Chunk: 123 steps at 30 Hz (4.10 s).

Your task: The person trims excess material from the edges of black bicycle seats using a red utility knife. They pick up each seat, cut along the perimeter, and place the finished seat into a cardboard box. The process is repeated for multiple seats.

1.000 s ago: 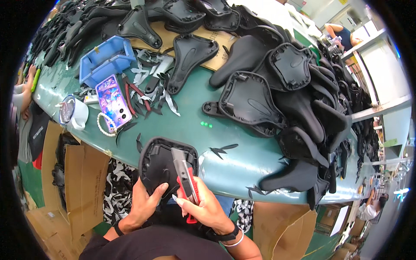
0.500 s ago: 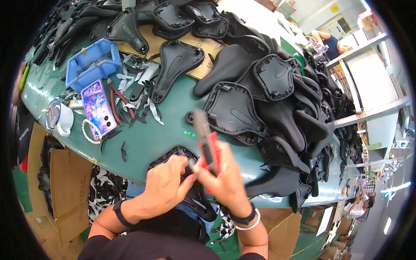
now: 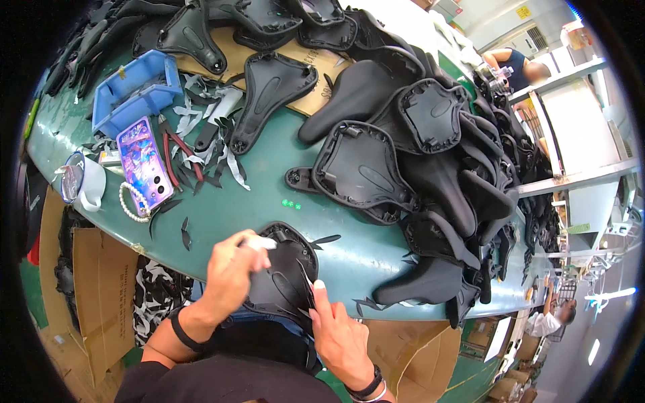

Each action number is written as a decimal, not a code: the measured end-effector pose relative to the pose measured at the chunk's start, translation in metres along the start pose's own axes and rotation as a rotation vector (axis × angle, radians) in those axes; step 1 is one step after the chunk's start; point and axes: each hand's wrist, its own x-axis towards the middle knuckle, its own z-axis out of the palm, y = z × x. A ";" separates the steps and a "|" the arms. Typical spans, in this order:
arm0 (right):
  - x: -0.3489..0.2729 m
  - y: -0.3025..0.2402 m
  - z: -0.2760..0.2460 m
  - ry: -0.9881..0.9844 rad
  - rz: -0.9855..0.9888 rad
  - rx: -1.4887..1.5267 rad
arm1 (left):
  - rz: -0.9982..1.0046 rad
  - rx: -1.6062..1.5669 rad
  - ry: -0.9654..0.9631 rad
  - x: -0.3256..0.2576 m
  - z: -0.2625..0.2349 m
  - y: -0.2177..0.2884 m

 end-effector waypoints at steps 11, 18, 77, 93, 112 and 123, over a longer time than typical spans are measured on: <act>0.037 -0.016 0.023 0.053 -0.466 0.668 | -0.139 0.619 0.006 -0.046 -0.087 0.007; 0.040 -0.035 0.024 0.003 -0.260 0.864 | 0.025 -0.157 0.665 -0.208 -0.276 -0.021; 0.045 0.028 0.026 0.098 0.409 1.289 | 0.698 -0.073 0.520 -0.011 -0.303 0.090; 0.042 0.039 0.035 0.129 0.313 1.362 | 0.236 0.215 0.548 -0.051 -0.311 0.138; 0.037 0.045 0.040 0.151 0.278 1.422 | -0.223 1.947 0.184 -0.011 -0.273 0.167; 0.040 0.054 0.061 0.274 0.236 1.497 | 0.119 1.813 0.078 0.020 -0.314 0.145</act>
